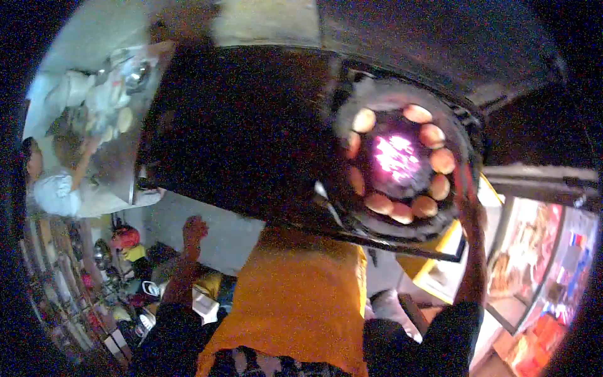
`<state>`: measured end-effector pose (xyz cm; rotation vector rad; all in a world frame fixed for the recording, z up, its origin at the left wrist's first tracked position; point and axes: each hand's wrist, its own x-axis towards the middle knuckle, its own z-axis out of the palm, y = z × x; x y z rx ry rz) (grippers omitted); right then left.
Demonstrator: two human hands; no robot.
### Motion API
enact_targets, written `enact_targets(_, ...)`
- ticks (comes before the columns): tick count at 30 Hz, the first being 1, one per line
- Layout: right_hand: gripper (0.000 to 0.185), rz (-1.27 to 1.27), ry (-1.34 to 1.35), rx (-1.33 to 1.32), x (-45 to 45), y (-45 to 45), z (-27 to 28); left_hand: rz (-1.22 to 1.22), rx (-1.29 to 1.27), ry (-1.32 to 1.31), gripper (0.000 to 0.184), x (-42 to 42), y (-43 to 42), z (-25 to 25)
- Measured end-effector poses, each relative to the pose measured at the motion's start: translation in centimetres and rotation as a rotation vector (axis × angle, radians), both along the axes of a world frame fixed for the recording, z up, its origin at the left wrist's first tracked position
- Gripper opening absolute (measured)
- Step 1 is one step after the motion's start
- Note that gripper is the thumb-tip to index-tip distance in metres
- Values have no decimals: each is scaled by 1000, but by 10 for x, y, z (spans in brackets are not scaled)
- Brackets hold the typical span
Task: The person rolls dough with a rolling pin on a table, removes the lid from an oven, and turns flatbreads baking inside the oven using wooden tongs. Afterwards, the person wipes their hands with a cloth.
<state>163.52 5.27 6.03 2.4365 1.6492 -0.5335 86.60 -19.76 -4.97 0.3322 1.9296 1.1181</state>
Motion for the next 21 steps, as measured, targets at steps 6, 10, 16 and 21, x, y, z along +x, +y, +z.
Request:
enact_targets(6,39,-146,-227,573,-35,-244,-52,-114,25,518,28,-223,179,-10)
enact_targets(10,36,359,-1285,76,-69,-436,-65,-485,-6,1108,52,-262,268,3)
enact_targets(16,43,-25,-106,-404,-260,-475,-39,-808,-2,310,62,-224,330,48)
enact_targets(21,45,-256,89,-645,-293,-462,-71,-621,-9,298,60,-237,343,-7)
